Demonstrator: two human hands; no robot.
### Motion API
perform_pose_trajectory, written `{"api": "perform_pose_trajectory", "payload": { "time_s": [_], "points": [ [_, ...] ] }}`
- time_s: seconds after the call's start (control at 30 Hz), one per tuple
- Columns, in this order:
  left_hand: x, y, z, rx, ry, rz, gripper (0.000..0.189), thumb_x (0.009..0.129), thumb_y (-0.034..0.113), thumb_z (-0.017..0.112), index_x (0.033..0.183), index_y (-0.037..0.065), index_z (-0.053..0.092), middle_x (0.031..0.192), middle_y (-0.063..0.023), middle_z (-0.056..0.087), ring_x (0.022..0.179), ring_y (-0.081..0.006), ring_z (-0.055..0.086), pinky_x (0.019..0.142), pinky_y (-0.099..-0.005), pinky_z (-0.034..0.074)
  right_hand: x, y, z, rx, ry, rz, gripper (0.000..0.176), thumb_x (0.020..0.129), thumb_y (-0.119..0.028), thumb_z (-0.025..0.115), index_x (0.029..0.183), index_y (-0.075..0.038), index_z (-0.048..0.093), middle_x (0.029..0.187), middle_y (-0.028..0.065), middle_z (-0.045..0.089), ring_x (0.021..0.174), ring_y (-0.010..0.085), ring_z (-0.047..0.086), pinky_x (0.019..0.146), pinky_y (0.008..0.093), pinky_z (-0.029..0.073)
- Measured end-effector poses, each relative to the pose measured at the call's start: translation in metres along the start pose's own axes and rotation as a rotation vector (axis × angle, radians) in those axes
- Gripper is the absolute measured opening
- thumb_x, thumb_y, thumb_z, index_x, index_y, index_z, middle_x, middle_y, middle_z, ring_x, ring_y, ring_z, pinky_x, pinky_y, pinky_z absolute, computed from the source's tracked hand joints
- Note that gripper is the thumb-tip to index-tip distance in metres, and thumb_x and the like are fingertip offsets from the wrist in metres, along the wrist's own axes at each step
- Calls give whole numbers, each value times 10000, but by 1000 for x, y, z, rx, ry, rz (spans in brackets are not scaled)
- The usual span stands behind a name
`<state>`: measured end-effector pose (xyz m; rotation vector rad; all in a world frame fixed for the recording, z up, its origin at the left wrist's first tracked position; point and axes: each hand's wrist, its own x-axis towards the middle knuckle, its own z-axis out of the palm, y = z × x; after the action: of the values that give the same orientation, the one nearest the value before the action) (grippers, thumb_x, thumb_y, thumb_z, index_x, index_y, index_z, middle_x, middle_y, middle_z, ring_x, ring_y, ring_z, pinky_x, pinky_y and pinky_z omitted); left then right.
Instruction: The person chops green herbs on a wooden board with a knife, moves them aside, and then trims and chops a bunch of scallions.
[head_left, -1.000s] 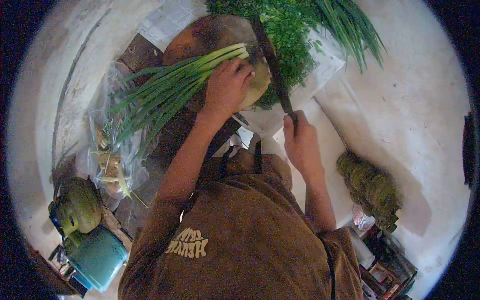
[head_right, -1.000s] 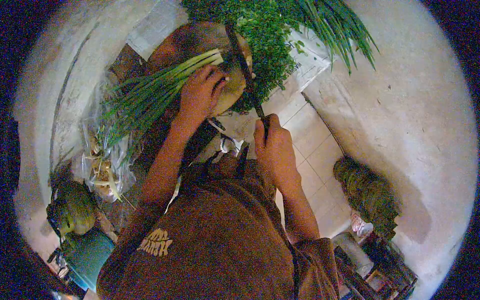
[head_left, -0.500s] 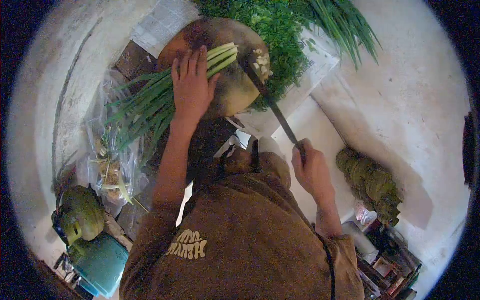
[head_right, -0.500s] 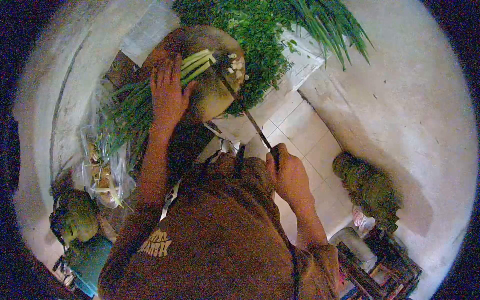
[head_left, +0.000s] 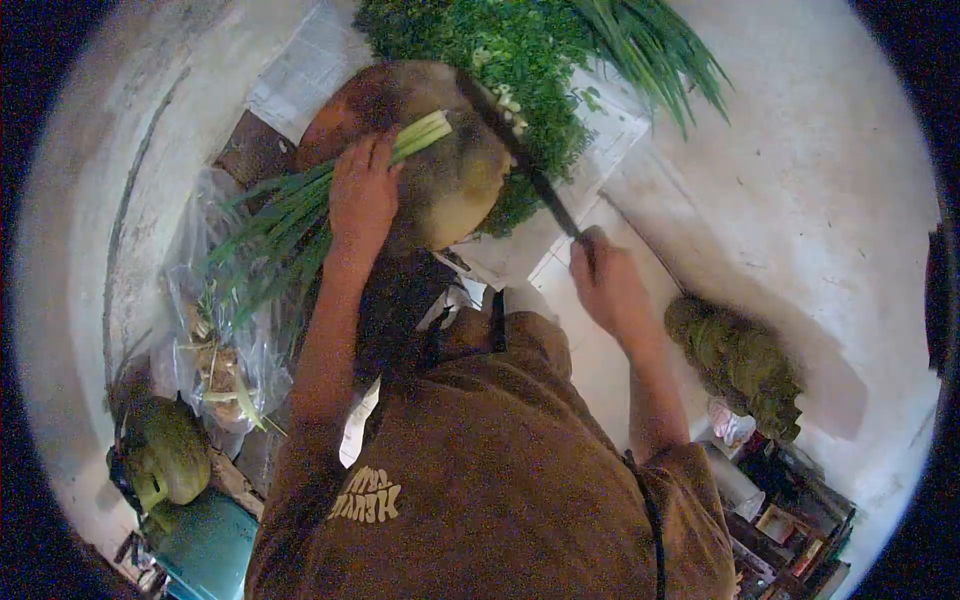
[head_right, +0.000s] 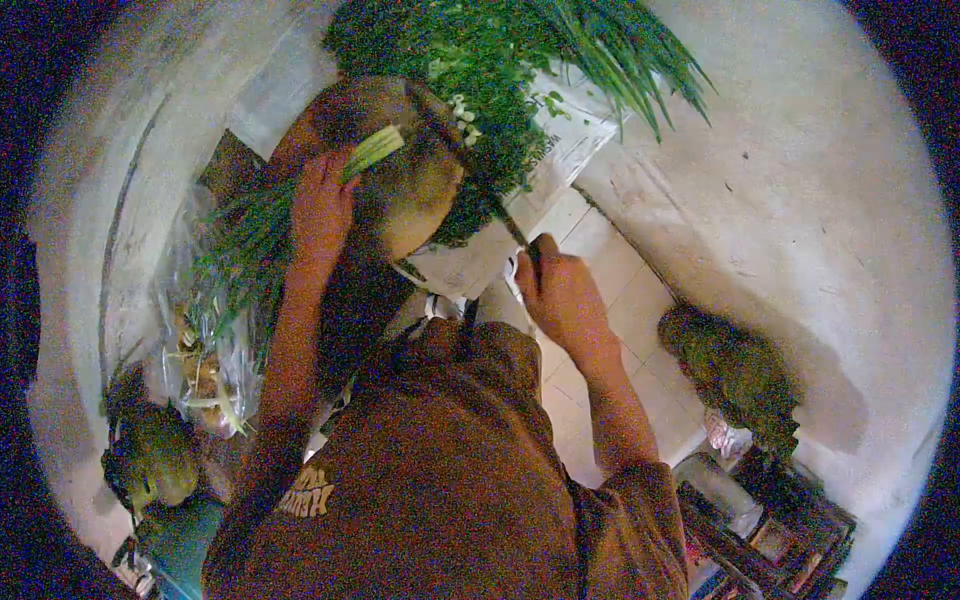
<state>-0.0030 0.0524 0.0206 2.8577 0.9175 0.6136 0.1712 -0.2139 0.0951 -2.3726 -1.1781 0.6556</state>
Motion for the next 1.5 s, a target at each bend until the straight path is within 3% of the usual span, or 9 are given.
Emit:
{"api": "perform_pose_trajectory", "payload": {
  "time_s": [0.27,0.57,0.63,0.87,1.03,1.17,1.5],
  "points": [
    [4,26,-1,-61,28,145,414,870,141,593,1273,54,562,1165,-145,569,1092,-340,540,935,-461,448,16,-7,21,56,82,17,270,963,-240,521,921,25,498,690,288,600,659,482,589,605,566,468],
    [5,27,-4,-101,-83,86,517,838,67,535,1354,93,524,1232,-153,562,1101,-348,539,970,-436,451,43,-27,33,36,127,-53,286,968,-228,514,958,58,515,732,315,598,719,500,584,643,563,464],
    [4,28,-2,-92,-56,80,503,815,66,537,1315,108,558,1258,-127,562,1093,-339,546,977,-427,453,44,-33,35,92,144,-23,262,970,-209,510,922,48,503,758,328,580,768,526,557,647,564,421],
    [0,27,5,-2,54,189,421,747,42,573,1152,136,638,1297,-19,562,1067,-288,571,946,-398,489,36,-39,36,97,122,21,252,978,-198,501,951,52,489,748,329,579,752,528,558,629,564,419],
    [0,26,12,-113,75,163,462,736,45,589,1186,140,633,1269,-46,566,1063,-296,576,929,-413,498,24,-45,33,119,67,37,242,983,-194,498,954,46,478,725,319,580,726,521,564,606,560,423],
    [2,29,13,-198,24,105,523,748,30,570,1257,142,606,1234,-65,571,1075,-303,572,934,-418,493,19,-43,33,86,41,63,276,987,-237,491,966,38,479,707,306,612,674,494,611,607,568,487],
    [11,34,5,-109,-23,113,525,763,5,520,1268,119,602,1236,-77,568,1112,-310,538,993,-411,459,0,-43,25,74,-25,132,250,987,-219,487,977,29,465,693,302,607,665,498,606,600,570,482]
  ]
}}
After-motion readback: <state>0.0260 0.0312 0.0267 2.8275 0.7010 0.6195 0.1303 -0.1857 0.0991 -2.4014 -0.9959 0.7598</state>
